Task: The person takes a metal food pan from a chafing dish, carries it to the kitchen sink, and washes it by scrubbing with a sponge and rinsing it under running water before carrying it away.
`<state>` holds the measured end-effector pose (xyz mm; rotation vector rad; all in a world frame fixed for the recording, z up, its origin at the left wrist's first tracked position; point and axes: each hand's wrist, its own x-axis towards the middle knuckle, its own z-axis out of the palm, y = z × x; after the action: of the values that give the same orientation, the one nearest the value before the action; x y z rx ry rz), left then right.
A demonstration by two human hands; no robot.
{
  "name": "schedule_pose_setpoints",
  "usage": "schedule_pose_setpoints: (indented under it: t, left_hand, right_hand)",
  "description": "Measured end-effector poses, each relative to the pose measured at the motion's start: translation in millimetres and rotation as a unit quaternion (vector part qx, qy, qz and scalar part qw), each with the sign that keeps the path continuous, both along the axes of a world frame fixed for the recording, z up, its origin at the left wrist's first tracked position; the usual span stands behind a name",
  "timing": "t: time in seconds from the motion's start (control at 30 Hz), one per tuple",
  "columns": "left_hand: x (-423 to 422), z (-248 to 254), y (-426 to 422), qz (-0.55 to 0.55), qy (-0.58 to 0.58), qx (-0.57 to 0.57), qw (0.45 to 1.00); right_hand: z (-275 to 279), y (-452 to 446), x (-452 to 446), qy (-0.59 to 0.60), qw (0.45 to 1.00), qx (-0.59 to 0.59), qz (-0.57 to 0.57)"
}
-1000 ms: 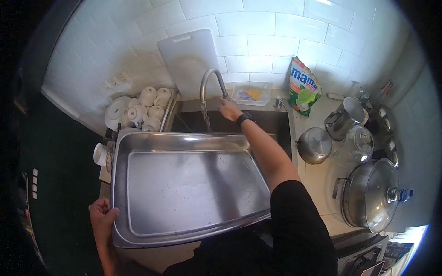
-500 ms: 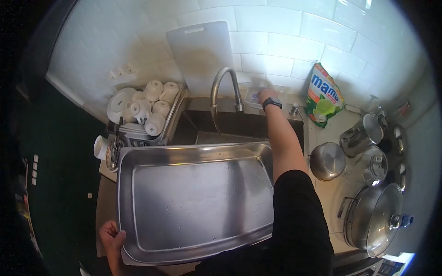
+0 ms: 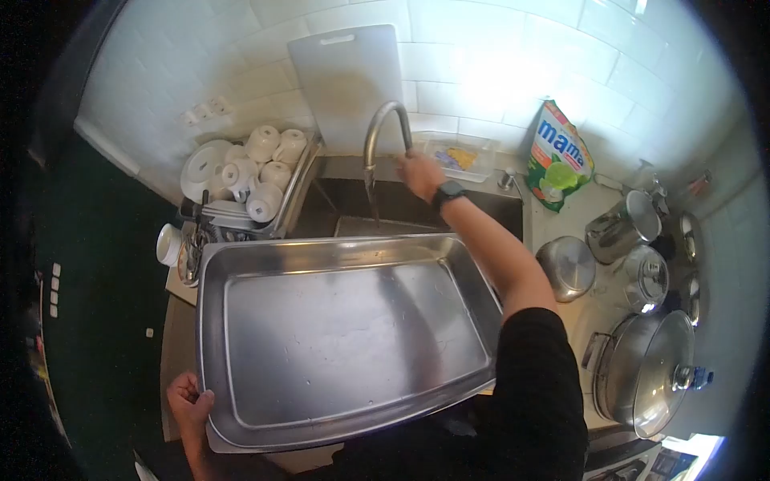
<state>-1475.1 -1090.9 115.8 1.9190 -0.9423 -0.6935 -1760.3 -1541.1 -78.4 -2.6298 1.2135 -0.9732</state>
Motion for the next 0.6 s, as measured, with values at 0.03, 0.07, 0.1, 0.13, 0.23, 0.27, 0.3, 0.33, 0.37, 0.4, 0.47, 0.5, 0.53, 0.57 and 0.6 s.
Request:
schedule_pose_setpoints:
  t: [0.03, 0.07, 0.1, 0.13, 0.23, 0.27, 0.3, 0.33, 0.37, 0.4, 0.47, 0.5, 0.53, 0.57, 0.6]
  left_hand:
    - [1, 0, -2, -0.007, -0.012, 0.002, 1.000]
    - [0, -1, -2, -0.009, -0.005, -0.003, 1.000]
    - [0, -2, -1, -0.011, -0.001, -0.007, 1.000]
    - [0, -1, -1, -0.010, 0.002, -0.012, 1.000]
    - [-1, 0, 2, -0.017, 0.005, -0.018, 1.000]
    - [-3, 0, 3, -0.011, 0.008, -0.016, 1.000]
    - [-5, 1, 3, -0.004, 0.012, -0.015, 1.000]
    - [-7, 2, 4, 0.003, 0.015, -0.014, 1.000]
    - [-7, 1, 4, 0.005, 0.021, -0.014, 1.000]
    - [-8, 1, 5, 0.008, 0.026, -0.012, 1.000]
    - [-7, 0, 9, 0.014, 0.023, -0.003, 1.000]
    - [-5, -3, 12, 0.016, 0.017, 0.003, 1.000]
    - [-3, -5, 14, 0.017, 0.011, 0.009, 1.000]
    - [-2, -7, 16, 0.014, 0.011, 0.015, 1.000]
    - [0, -8, 18, 0.013, 0.012, 0.021, 1.000]
  right_hand:
    - [-7, -9, 1, 0.017, 1.000, 0.004, -0.001]
    - [-15, -17, 4, 0.034, 0.999, 0.009, -0.001]
    - [-16, -17, 5, 0.049, 0.999, 0.016, 0.001]
    - [-17, -16, 3, 0.024, 0.999, 0.019, -0.023]
    - [-21, -4, -19, -0.006, 0.996, -0.023, -0.083]
    - [-23, -1, -32, 0.014, 0.992, -0.070, -0.101]
    - [-25, 0, -44, 0.035, 0.985, -0.118, -0.118]
    - [-31, -9, -50, 0.022, 0.989, -0.061, -0.136]
    - [-36, -24, -51, 0.009, 0.988, -0.005, -0.154]
    - [-39, -38, -54, -0.005, 0.984, 0.052, -0.171]
    - [-30, -55, -68, 0.036, 0.972, 0.028, -0.232]
    - [-28, -62, -74, 0.057, 0.963, 0.016, -0.263]
    - [-33, -66, -79, 0.093, 0.964, 0.047, -0.243]
    - [-38, -70, -82, 0.128, 0.963, 0.078, -0.222]
    - [-43, -76, -83, 0.164, 0.960, 0.107, -0.200]
